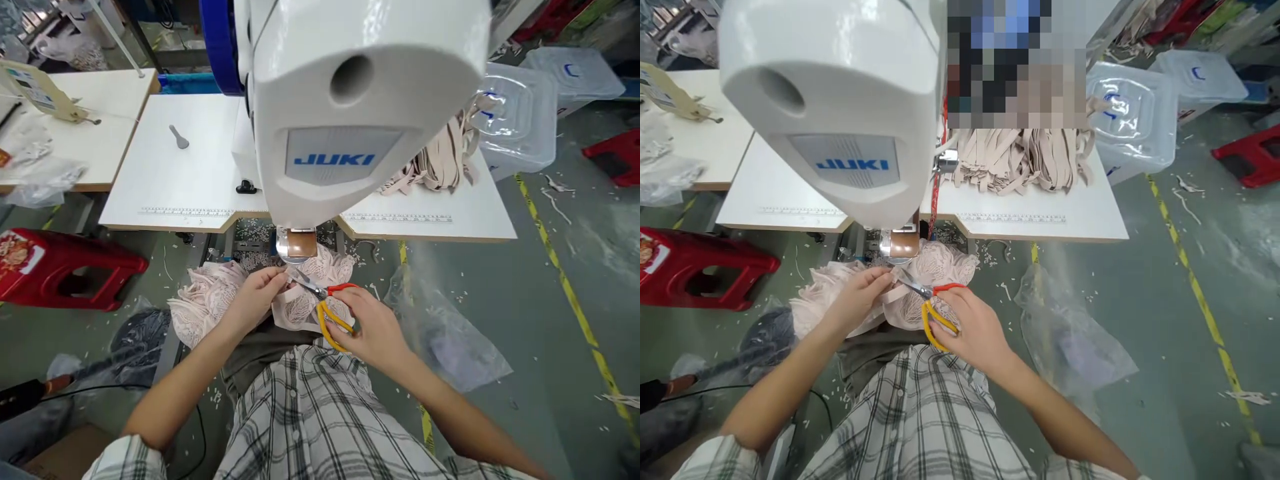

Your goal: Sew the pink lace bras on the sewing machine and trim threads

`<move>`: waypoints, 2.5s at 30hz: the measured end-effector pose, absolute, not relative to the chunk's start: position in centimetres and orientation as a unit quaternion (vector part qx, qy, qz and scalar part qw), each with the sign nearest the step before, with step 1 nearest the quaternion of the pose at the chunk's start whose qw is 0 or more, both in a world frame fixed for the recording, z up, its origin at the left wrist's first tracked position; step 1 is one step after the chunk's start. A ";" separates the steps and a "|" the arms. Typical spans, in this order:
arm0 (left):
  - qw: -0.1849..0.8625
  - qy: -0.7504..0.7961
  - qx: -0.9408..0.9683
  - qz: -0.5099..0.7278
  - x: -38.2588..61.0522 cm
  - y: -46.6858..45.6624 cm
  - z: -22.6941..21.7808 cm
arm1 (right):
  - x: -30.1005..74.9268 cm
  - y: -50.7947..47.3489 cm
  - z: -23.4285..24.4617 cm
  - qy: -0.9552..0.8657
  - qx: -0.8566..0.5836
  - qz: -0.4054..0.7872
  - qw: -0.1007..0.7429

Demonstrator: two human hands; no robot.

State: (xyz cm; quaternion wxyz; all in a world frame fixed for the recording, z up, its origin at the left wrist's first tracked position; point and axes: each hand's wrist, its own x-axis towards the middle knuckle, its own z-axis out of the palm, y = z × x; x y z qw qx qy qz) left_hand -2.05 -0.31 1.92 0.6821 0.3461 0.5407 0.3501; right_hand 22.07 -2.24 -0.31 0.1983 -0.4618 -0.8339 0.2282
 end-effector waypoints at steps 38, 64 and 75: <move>0.513 0.627 0.502 0.303 -3.7 0.6 2.7 | 21.1 -1.1 -2.5 -0.717 -0.508 0.412 0.241; 0.238 0.497 0.814 0.184 -1.2 0.2 2.5 | 19.4 1.6 -1.6 -0.737 -0.345 0.531 0.237; 0.272 0.664 0.632 0.293 0.7 0.9 4.2 | 16.7 7.8 1.9 -0.535 -0.486 0.548 0.422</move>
